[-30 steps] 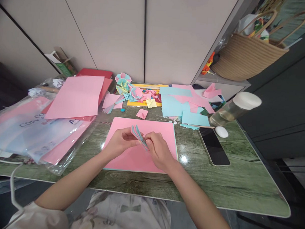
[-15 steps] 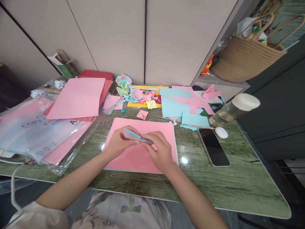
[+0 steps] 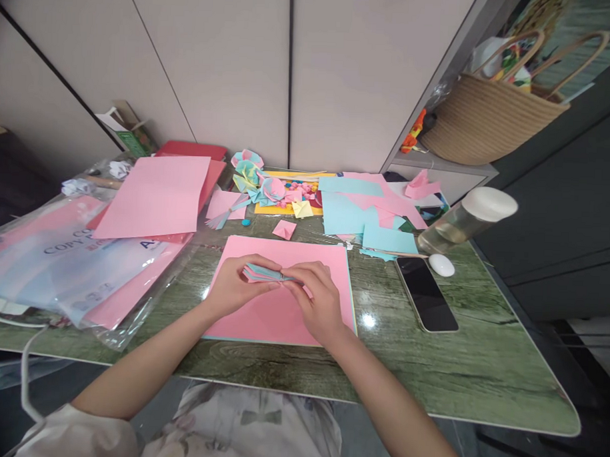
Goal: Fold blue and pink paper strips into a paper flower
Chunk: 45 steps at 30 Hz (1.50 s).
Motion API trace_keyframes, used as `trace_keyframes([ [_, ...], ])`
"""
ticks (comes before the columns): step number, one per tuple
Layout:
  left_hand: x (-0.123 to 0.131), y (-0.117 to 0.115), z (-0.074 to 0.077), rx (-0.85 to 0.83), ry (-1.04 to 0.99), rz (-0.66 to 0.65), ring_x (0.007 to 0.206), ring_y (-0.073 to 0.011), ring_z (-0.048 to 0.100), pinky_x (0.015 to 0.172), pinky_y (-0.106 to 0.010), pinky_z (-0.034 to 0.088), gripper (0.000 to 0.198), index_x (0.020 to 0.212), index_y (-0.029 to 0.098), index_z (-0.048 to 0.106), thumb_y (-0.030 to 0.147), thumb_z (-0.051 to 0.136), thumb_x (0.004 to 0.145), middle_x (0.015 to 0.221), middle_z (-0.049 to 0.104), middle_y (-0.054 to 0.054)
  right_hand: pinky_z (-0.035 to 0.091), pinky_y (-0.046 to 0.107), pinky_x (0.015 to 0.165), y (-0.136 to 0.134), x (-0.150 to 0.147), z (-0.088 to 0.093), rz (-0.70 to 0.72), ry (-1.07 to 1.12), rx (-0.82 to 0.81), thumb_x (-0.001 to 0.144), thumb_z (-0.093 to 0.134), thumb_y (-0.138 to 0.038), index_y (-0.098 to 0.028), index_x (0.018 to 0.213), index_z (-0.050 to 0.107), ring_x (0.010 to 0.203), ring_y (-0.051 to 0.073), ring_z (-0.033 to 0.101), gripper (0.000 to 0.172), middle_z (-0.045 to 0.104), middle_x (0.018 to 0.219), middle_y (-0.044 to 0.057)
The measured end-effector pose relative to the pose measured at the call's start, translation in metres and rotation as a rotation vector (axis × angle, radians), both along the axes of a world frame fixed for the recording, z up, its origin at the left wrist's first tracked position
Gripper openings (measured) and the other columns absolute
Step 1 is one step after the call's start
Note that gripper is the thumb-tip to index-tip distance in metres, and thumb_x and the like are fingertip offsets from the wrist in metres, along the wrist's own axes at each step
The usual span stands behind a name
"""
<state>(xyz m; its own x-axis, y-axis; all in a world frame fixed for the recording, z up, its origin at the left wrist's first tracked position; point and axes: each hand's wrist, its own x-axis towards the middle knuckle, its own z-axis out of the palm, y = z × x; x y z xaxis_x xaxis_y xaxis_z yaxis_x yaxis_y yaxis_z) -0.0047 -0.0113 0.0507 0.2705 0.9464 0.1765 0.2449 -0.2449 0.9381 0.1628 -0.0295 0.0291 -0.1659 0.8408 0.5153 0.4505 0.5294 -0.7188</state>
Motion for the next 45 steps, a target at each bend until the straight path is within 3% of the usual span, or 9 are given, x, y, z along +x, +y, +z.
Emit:
trace_keyframes([
  [16,0.009,-0.005,-0.007,-0.036,-0.057,0.136,0.07,-0.0157,0.06,0.063,-0.025,0.047,0.022,0.076,0.017,0.062,0.034,0.066,0.063,0.077,0.066,-0.003,0.041,0.036,0.074,0.001,-0.001,-0.004,-0.025,-0.061,0.035,0.08,0.049,-0.02,-0.023,0.092,0.058,0.082,0.018,0.054,0.015,0.061,0.086,0.005],
  [24,0.011,0.0,-0.015,-0.118,-0.217,0.069,0.072,-0.016,0.06,0.068,-0.027,0.047,0.022,0.074,0.014,0.06,0.032,0.065,0.065,0.075,0.064,-0.005,0.041,0.038,0.081,0.002,0.0,0.002,-0.01,-0.015,-0.059,0.079,0.051,-0.023,-0.024,0.092,0.061,0.092,0.019,0.052,0.017,0.057,0.094,0.006],
  [31,0.008,0.002,-0.012,-0.138,-0.16,0.048,0.071,-0.016,0.061,0.066,-0.026,0.048,0.024,0.077,0.016,0.06,0.033,0.067,0.061,0.077,0.066,-0.003,0.045,0.034,0.072,0.005,0.001,0.004,-0.007,0.033,-0.088,0.076,0.053,-0.024,-0.024,0.088,0.062,0.087,0.019,0.052,0.015,0.058,0.086,0.005],
  [45,0.006,0.001,-0.011,-0.1,-0.082,0.068,0.07,-0.0157,0.061,0.065,-0.024,0.047,0.021,0.074,0.016,0.063,0.032,0.067,0.061,0.075,0.066,-0.002,0.042,0.037,0.078,0.004,0.004,0.008,-0.011,-0.051,-0.033,0.07,0.062,-0.025,-0.024,0.085,0.063,0.087,0.019,0.051,0.015,0.061,0.084,0.003],
])
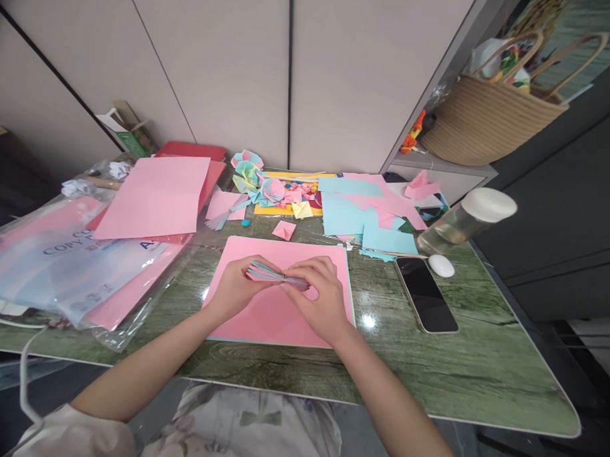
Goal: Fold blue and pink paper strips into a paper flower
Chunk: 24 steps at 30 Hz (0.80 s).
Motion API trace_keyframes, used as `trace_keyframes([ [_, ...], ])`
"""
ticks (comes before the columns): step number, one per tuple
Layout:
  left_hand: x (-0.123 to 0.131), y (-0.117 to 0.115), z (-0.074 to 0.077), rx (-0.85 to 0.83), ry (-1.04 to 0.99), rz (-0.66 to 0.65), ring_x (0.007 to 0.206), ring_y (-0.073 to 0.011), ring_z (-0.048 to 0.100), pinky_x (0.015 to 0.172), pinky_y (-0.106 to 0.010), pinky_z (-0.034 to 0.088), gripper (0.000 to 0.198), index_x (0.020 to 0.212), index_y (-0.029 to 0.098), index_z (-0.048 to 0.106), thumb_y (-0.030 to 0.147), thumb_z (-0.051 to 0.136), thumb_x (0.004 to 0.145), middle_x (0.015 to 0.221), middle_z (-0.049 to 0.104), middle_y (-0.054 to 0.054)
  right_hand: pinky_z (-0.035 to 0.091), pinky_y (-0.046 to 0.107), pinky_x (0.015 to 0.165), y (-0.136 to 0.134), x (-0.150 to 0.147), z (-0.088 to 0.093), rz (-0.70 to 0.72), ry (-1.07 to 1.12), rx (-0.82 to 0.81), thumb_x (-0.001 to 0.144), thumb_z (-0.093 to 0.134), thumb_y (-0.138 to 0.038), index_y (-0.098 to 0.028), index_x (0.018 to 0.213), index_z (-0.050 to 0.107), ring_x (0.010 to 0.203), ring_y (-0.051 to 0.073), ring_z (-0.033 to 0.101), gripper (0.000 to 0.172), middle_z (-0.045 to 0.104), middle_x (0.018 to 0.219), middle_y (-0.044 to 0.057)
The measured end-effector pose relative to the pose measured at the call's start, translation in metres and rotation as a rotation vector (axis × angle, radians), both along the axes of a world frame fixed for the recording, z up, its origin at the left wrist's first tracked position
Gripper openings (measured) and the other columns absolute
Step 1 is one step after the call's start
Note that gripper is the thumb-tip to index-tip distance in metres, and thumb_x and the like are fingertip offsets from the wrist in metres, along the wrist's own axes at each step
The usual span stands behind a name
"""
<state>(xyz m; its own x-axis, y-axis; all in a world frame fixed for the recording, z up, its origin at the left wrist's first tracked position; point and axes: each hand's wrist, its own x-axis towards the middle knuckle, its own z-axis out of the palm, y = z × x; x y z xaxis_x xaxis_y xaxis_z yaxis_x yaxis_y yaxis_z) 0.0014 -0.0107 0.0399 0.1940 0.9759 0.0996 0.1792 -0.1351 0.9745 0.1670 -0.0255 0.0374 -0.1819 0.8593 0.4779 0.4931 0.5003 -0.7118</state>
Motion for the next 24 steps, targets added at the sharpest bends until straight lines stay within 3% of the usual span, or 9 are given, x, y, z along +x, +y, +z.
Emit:
trace_keyframes([
  [5,0.002,-0.001,-0.006,0.04,0.003,0.014,0.069,-0.0148,0.06,0.065,-0.024,0.047,0.02,0.074,0.016,0.063,0.033,0.064,0.064,0.074,0.065,-0.002,0.043,0.037,0.075,-0.003,-0.003,-0.003,-0.048,0.0,0.054,0.072,0.06,-0.022,-0.024,0.085,0.061,0.085,0.019,0.052,0.013,0.061,0.083,0.004],
  [12,0.005,-0.004,-0.004,0.027,0.005,0.025,0.069,-0.0145,0.061,0.06,-0.022,0.047,0.019,0.074,0.017,0.062,0.031,0.066,0.062,0.073,0.065,-0.001,0.042,0.037,0.069,0.0,0.001,-0.006,-0.042,-0.043,0.301,0.067,0.064,-0.015,-0.023,0.083,0.061,0.078,0.019,0.052,0.018,0.062,0.077,0.003],
  [24,0.009,-0.008,-0.003,-0.005,-0.053,0.02,0.068,-0.0145,0.061,0.062,-0.024,0.048,0.017,0.074,0.017,0.06,0.03,0.065,0.064,0.073,0.065,0.0,0.042,0.036,0.068,0.0,0.001,-0.009,-0.048,0.018,0.267,0.068,0.062,-0.015,-0.024,0.079,0.061,0.076,0.018,0.05,0.014,0.062,0.075,0.002],
])
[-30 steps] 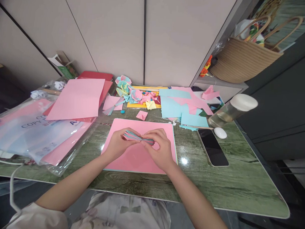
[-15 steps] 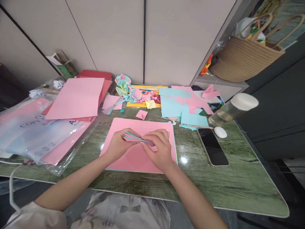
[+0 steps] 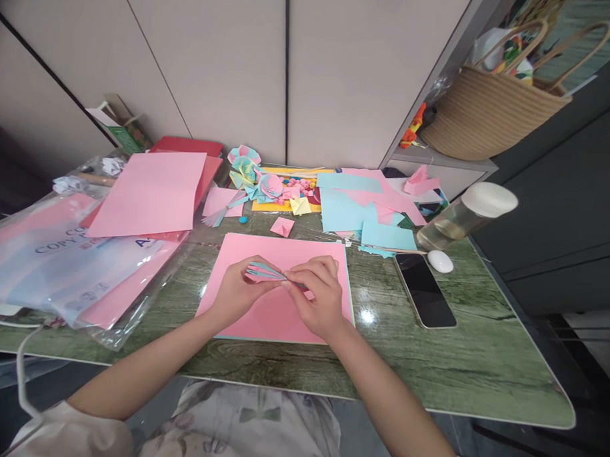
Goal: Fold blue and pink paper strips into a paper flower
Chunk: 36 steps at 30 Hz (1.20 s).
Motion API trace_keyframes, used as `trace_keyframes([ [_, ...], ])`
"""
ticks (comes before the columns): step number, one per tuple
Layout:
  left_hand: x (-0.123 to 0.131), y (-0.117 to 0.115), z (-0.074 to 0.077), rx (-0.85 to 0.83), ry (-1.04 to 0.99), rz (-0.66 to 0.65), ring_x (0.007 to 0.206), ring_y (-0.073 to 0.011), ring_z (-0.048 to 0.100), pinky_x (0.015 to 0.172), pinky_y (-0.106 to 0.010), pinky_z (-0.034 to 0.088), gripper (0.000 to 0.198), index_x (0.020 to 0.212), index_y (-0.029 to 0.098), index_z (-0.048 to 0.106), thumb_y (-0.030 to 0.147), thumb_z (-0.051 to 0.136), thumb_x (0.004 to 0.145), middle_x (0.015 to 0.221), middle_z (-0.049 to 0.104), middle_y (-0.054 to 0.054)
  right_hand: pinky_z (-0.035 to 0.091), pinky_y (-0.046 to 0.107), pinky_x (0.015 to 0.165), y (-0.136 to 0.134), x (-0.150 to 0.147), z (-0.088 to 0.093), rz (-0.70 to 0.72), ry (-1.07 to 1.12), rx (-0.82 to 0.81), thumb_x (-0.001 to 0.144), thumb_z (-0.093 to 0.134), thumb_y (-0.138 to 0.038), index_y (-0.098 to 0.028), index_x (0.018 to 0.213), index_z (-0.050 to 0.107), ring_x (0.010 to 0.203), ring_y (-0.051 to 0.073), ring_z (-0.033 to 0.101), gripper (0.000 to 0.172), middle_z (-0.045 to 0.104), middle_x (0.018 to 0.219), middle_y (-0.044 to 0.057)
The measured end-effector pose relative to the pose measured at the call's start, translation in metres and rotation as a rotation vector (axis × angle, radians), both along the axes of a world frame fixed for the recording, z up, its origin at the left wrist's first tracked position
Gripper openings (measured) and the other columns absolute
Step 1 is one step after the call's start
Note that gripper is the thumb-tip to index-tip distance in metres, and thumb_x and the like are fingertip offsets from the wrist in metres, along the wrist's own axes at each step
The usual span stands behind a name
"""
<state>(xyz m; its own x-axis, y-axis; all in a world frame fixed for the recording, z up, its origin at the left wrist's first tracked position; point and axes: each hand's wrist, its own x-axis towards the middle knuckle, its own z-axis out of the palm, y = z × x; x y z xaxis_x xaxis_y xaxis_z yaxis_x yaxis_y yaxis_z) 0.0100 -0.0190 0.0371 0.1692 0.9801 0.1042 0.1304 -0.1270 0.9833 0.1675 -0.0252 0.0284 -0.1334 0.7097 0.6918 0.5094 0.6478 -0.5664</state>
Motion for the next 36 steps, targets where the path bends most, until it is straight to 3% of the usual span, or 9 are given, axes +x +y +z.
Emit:
trace_keyframes([
  [7,-0.007,0.005,0.0,0.144,0.076,-0.02,0.073,-0.0154,0.06,0.066,-0.025,0.047,0.015,0.075,0.018,0.063,0.028,0.066,0.064,0.076,0.065,-0.002,0.043,0.036,0.074,0.004,0.002,0.01,0.092,0.032,-0.195,0.068,0.065,-0.022,-0.025,0.081,0.062,0.082,0.018,0.051,0.013,0.061,0.079,0.002],
  [19,-0.011,0.007,0.001,0.152,0.054,-0.127,0.073,-0.0142,0.06,0.068,-0.025,0.047,0.012,0.077,0.018,0.062,0.023,0.064,0.066,0.077,0.065,-0.003,0.043,0.036,0.072,0.003,0.005,0.01,0.076,0.011,-0.153,0.068,0.065,-0.023,-0.025,0.079,0.063,0.081,0.019,0.051,0.012,0.062,0.077,0.002],
  [25,-0.009,0.005,0.008,0.073,0.067,-0.167,0.085,-0.0161,0.058,0.063,-0.022,0.046,0.028,0.091,0.019,0.057,0.026,0.065,0.065,0.09,0.062,-0.003,0.043,0.035,0.07,0.002,0.007,0.008,0.018,-0.072,-0.028,0.067,0.065,-0.018,-0.024,0.079,0.062,0.076,0.018,0.051,0.014,0.063,0.075,0.002],
  [31,-0.001,-0.001,0.005,-0.042,-0.026,-0.08,0.073,-0.0147,0.06,0.06,-0.023,0.047,0.021,0.078,0.016,0.06,0.031,0.064,0.065,0.078,0.064,-0.003,0.043,0.035,0.064,0.001,0.007,0.0,-0.024,-0.118,0.191,0.064,0.066,-0.013,-0.025,0.082,0.061,0.072,0.018,0.052,0.022,0.065,0.075,0.001],
  [36,0.002,-0.005,0.002,-0.068,-0.052,-0.031,0.072,-0.016,0.06,0.063,-0.025,0.049,0.023,0.078,0.015,0.061,0.032,0.066,0.062,0.078,0.065,-0.004,0.041,0.038,0.064,0.002,0.008,-0.006,-0.053,-0.174,0.187,0.069,0.062,-0.019,-0.028,0.079,0.061,0.07,0.019,0.053,0.013,0.065,0.074,0.001],
])
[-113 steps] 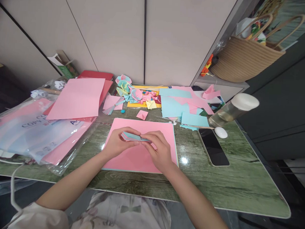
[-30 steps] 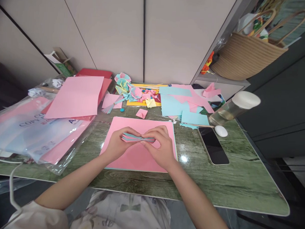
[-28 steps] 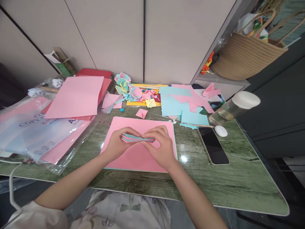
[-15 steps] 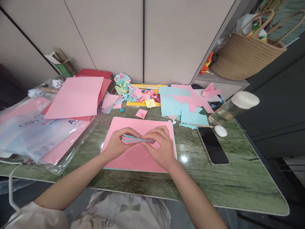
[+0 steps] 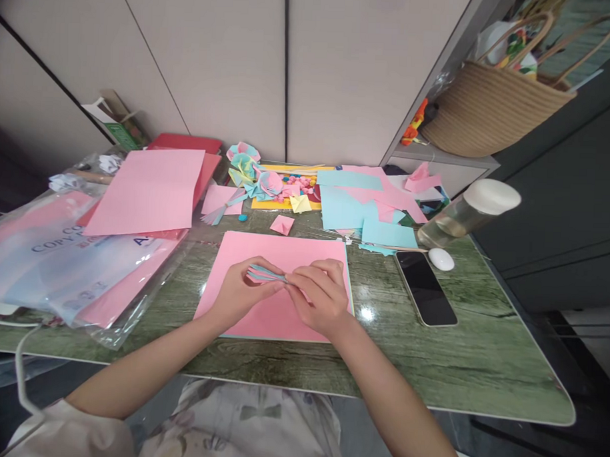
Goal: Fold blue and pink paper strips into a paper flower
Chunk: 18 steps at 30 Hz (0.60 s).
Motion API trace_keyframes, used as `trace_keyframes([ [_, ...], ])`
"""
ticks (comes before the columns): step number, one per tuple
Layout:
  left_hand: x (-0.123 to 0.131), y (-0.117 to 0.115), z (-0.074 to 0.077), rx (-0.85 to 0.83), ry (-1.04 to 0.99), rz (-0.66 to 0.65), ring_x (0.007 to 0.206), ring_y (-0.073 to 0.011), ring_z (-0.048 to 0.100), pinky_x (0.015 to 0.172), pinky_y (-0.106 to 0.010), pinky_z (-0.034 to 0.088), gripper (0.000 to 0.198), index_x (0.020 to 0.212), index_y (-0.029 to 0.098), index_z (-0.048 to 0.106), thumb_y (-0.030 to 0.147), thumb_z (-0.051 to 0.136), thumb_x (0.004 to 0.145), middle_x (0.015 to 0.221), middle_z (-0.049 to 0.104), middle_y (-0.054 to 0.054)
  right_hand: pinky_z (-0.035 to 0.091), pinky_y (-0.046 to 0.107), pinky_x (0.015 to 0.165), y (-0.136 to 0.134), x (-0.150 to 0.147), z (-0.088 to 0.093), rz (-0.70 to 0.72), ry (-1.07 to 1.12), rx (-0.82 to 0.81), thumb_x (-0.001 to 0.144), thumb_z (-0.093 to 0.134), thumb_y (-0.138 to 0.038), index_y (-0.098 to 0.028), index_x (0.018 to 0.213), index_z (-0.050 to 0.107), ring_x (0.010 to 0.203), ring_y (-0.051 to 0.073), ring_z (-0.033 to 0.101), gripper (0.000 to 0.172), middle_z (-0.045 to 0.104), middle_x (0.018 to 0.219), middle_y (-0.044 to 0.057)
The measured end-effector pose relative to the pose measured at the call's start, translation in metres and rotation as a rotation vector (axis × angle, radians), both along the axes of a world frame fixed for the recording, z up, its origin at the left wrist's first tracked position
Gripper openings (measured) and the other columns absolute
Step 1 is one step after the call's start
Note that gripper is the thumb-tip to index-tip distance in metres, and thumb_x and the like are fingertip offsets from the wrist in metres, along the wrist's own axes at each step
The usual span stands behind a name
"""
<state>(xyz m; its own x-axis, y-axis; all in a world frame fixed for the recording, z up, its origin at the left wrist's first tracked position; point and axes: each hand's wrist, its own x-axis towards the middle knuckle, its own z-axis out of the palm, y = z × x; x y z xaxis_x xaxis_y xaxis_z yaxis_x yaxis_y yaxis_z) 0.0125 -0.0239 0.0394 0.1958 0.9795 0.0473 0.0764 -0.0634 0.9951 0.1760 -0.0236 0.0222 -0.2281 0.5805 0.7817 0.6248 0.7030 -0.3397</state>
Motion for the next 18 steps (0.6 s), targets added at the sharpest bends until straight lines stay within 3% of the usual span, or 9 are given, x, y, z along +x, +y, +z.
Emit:
trace_keyframes([
  [7,0.002,0.004,-0.005,-0.022,-0.078,0.028,0.073,-0.015,0.059,0.067,-0.027,0.048,0.025,0.08,0.015,0.058,0.032,0.064,0.064,0.078,0.063,-0.004,0.04,0.037,0.068,0.005,-0.002,-0.006,-0.017,-0.005,-0.021,0.07,0.06,-0.019,-0.026,0.081,0.06,0.074,0.019,0.052,0.013,0.064,0.077,0.002],
  [18,-0.002,0.008,-0.011,0.004,-0.101,0.006,0.075,-0.0151,0.058,0.068,-0.028,0.047,0.022,0.08,0.015,0.057,0.028,0.064,0.065,0.081,0.062,-0.004,0.041,0.037,0.075,0.003,-0.009,0.011,0.06,0.111,-0.38,0.069,0.06,-0.02,-0.024,0.083,0.057,0.087,0.02,0.049,0.014,0.059,0.083,0.003],
])
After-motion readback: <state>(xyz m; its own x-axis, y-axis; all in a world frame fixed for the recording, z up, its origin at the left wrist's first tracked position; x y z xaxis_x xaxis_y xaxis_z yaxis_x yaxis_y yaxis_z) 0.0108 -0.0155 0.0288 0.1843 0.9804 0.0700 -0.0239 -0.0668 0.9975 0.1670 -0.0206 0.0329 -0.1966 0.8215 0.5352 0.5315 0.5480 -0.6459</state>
